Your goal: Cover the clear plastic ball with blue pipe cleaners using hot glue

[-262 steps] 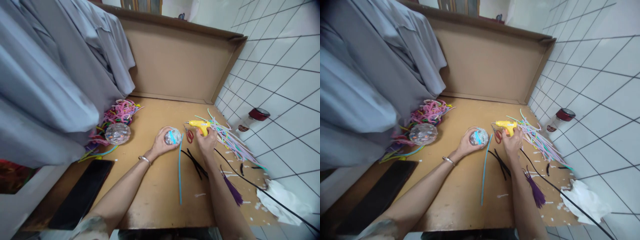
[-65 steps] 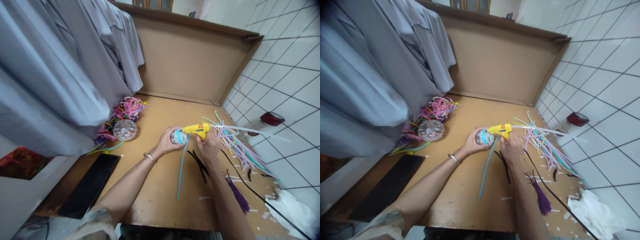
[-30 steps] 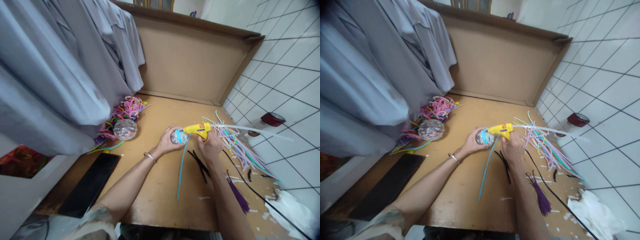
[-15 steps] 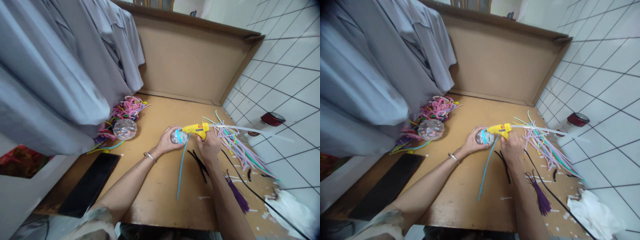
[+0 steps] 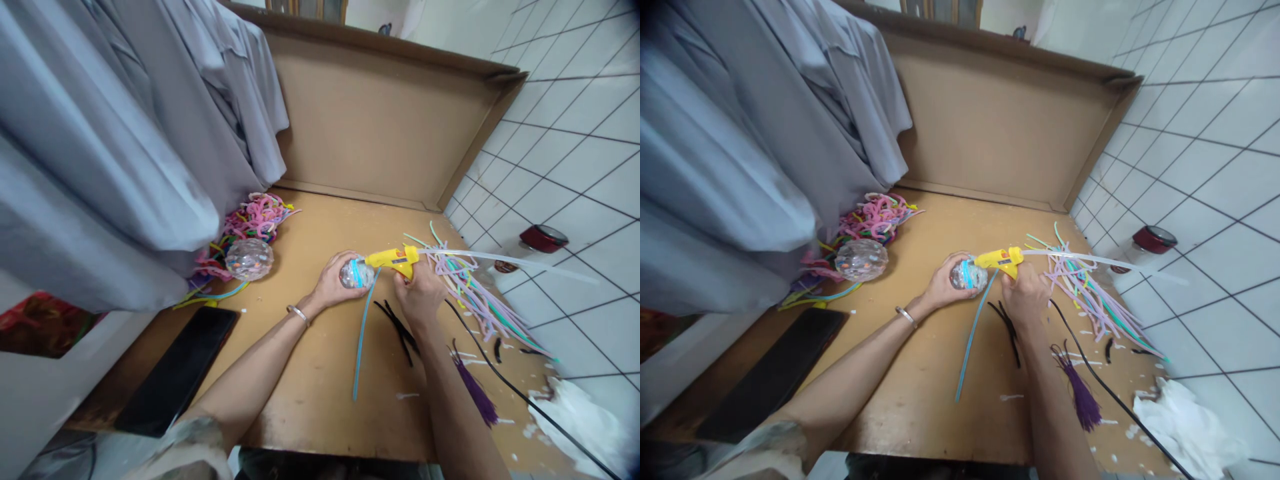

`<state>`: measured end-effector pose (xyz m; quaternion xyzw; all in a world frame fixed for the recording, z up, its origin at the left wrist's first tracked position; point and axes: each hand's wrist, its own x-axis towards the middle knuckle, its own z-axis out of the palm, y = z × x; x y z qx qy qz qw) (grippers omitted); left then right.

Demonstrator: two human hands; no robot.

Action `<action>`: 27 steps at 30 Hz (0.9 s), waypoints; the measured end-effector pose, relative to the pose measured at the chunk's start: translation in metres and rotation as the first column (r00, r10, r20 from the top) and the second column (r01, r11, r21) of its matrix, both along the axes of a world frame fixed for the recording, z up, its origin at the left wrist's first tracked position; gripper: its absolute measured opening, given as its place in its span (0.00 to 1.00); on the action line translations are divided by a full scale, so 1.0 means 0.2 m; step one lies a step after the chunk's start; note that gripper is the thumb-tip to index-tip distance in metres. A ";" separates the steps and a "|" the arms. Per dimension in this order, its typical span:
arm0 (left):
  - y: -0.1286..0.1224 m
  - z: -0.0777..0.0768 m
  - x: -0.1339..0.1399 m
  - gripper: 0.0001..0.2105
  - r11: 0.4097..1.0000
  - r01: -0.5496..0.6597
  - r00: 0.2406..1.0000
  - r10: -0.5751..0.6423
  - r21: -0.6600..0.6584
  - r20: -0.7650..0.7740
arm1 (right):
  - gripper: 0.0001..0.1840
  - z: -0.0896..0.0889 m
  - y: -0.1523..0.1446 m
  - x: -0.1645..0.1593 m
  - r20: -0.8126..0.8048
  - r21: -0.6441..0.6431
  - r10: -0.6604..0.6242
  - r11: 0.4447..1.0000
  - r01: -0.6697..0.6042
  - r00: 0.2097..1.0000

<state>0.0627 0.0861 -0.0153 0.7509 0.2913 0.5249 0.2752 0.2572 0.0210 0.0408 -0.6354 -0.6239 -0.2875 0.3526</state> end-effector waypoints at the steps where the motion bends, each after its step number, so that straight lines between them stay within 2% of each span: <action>1: 0.00 0.00 0.00 0.32 1.000 -0.002 1.000 0.002 -0.002 0.000 | 0.03 0.00 0.00 0.00 0.001 0.007 -0.004 1.000 0.004 1.000; 11: 0.01 -0.01 0.00 0.32 1.000 0.004 1.000 -0.004 0.017 0.002 | 0.03 -0.05 0.03 0.05 0.049 0.002 0.035 0.999 -0.035 0.998; 24: 0.00 0.00 0.00 0.31 0.999 0.009 1.000 -0.009 0.047 -0.001 | 0.03 0.00 0.01 0.04 0.067 0.012 0.032 0.999 -0.033 0.997; 27: 0.00 -0.01 0.00 0.31 0.999 0.007 1.000 -0.007 0.044 -0.002 | 0.03 0.02 0.00 0.03 0.060 -0.023 0.035 0.999 -0.033 0.998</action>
